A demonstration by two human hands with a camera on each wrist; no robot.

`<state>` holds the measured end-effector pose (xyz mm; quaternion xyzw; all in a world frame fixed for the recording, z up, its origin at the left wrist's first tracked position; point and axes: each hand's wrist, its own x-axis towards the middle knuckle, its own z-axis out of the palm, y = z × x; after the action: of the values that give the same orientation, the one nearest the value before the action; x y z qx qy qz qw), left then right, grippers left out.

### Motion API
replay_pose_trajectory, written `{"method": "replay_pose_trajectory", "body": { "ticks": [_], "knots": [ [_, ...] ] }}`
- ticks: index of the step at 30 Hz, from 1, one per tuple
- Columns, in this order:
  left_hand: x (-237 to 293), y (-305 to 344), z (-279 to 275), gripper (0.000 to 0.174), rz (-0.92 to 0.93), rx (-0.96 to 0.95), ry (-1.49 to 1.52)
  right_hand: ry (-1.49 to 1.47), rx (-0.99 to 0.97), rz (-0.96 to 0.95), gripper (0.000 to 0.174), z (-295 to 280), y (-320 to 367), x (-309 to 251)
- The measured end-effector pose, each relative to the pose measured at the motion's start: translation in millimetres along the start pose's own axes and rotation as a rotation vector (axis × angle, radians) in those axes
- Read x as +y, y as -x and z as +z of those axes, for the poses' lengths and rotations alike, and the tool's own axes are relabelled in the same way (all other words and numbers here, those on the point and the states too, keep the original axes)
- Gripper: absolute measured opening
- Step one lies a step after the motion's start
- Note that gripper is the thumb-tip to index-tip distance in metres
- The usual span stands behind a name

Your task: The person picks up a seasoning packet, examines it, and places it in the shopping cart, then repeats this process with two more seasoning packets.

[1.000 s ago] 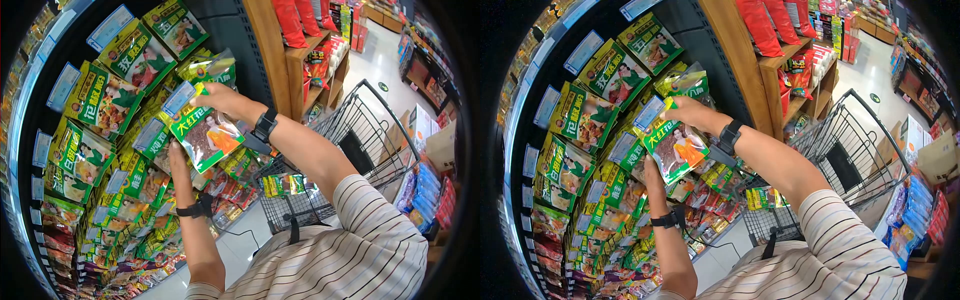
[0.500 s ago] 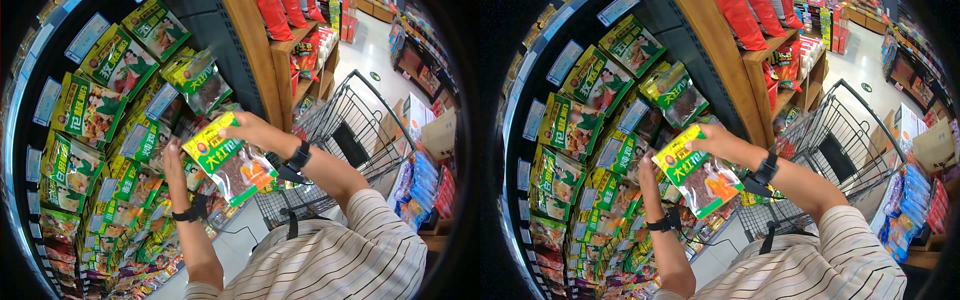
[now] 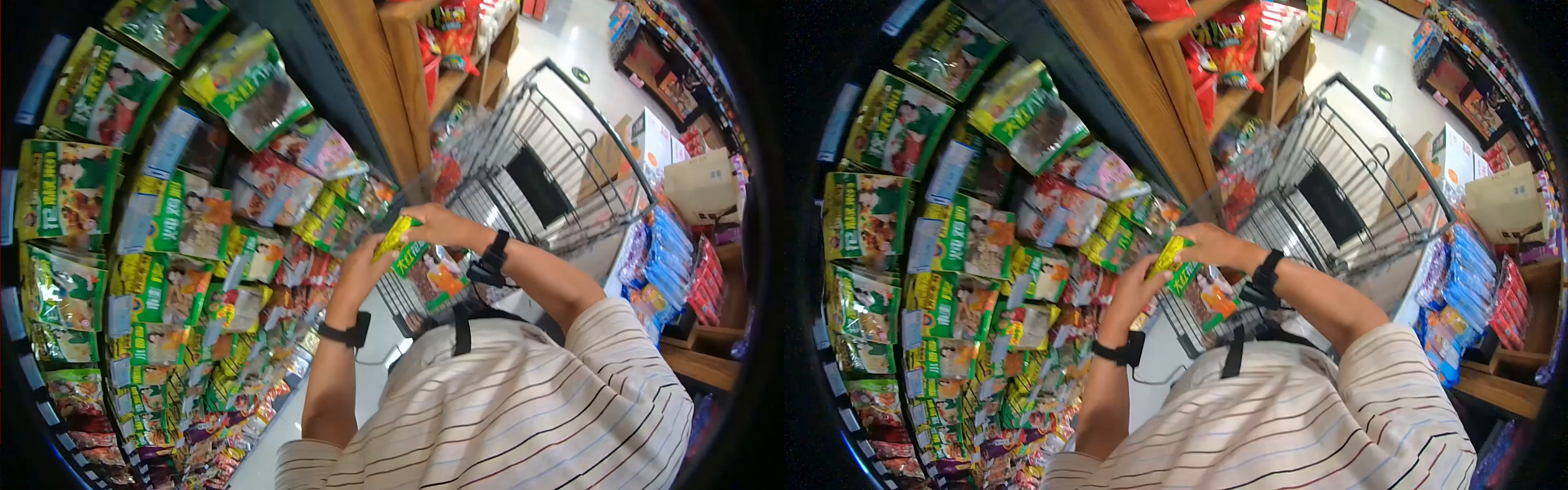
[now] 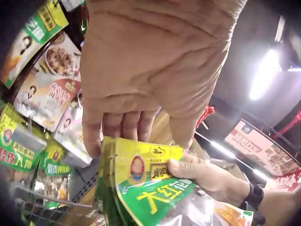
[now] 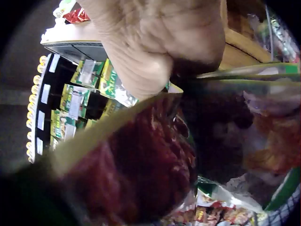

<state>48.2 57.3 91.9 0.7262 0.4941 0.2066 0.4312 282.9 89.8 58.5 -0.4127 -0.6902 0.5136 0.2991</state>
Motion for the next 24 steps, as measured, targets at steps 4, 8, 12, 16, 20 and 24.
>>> {"method": "replay_pose_trajectory", "body": {
  "ticks": [4,8,12,16,20,24],
  "knots": [
    [-33.8,-9.4,46.7,0.036,-0.083,-0.167,-0.116,0.058,-0.084,0.084,0.032,15.1,19.8,48.9],
    [-67.9,-12.6,91.4,0.032,-0.164,-0.237,-0.130,0.067,-0.119,0.186,0.038,30.1,38.7,91.3],
    [-83.7,-20.5,120.7,0.032,-0.158,-0.258,-0.244,0.040,-0.161,0.313,0.043,30.1,51.0,126.2],
    [-98.9,-42.5,134.5,0.030,-0.107,-0.194,-0.358,0.187,-0.039,0.312,0.047,25.6,44.8,142.8],
    [-105.9,-63.7,134.9,0.030,-0.153,-0.200,-0.318,0.242,-0.033,0.328,0.055,13.5,28.8,150.2],
    [-116.0,-66.7,145.8,0.033,-0.281,-0.254,-0.234,0.337,-0.048,0.454,0.058,15.6,29.5,165.4]
  ]
}}
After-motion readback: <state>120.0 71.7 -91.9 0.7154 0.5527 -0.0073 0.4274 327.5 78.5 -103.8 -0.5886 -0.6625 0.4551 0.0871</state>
